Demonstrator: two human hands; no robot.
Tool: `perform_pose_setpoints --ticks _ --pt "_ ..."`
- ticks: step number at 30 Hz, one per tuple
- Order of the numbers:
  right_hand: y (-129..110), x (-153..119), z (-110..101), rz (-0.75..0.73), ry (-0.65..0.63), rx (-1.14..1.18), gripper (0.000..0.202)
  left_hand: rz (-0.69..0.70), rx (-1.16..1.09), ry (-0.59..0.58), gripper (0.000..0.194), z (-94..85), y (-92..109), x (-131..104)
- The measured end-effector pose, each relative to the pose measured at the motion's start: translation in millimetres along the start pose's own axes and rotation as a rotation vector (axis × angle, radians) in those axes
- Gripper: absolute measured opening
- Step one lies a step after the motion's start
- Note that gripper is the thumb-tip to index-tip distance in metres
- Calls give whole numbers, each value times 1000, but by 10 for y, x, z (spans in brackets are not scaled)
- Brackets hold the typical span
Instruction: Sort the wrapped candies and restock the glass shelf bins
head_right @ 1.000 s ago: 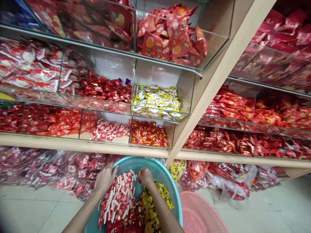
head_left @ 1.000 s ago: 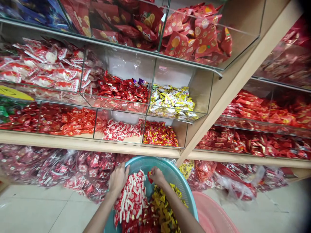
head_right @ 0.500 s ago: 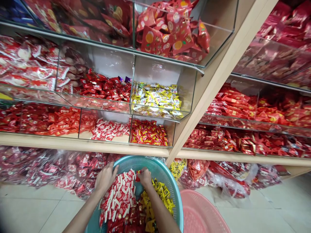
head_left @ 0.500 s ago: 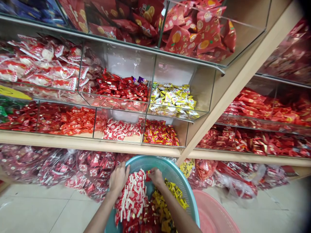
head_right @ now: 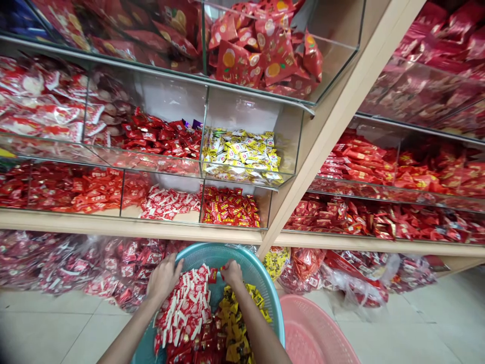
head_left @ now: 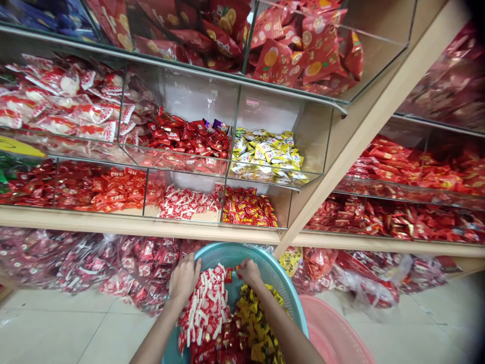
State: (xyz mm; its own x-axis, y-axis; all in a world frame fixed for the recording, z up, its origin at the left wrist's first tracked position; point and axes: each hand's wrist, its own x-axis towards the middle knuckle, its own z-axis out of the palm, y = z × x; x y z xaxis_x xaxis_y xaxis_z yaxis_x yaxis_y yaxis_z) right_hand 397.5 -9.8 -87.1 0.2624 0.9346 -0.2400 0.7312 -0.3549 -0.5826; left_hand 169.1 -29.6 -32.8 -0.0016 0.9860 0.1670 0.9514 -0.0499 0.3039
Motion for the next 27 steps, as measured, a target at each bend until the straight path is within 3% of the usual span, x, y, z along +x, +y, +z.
perform_pose_setpoints --ticks 7,12,16,19,21,23,25,27 --pt "-102 -100 30 -9 -54 -160 13 1 -16 6 45 41 -22 -5" --pt "-305 -324 -151 -81 -12 -303 25 -12 -3 -15 44 65 -43 3" --pt "-653 -587 -591 -283 -46 -382 24 4 16 -3 43 63 -56 7" --pt "-989 -692 -1121 -541 -241 -145 21 -5 -5 -17 42 57 -57 7" --pt "-1180 -657 -1496 -678 -269 -4 23 -10 -19 -20 42 61 -59 7" --pt "-1302 -535 -1812 -729 -11 -75 20 -4 -34 -15 43 71 -64 8" --pt "-1352 -360 -2022 -726 223 -309 19 6 -41 -19 44 77 -71 9" --pt "-1352 -182 -2113 -699 308 -564 25 20 -33 -17 45 75 -76 8"
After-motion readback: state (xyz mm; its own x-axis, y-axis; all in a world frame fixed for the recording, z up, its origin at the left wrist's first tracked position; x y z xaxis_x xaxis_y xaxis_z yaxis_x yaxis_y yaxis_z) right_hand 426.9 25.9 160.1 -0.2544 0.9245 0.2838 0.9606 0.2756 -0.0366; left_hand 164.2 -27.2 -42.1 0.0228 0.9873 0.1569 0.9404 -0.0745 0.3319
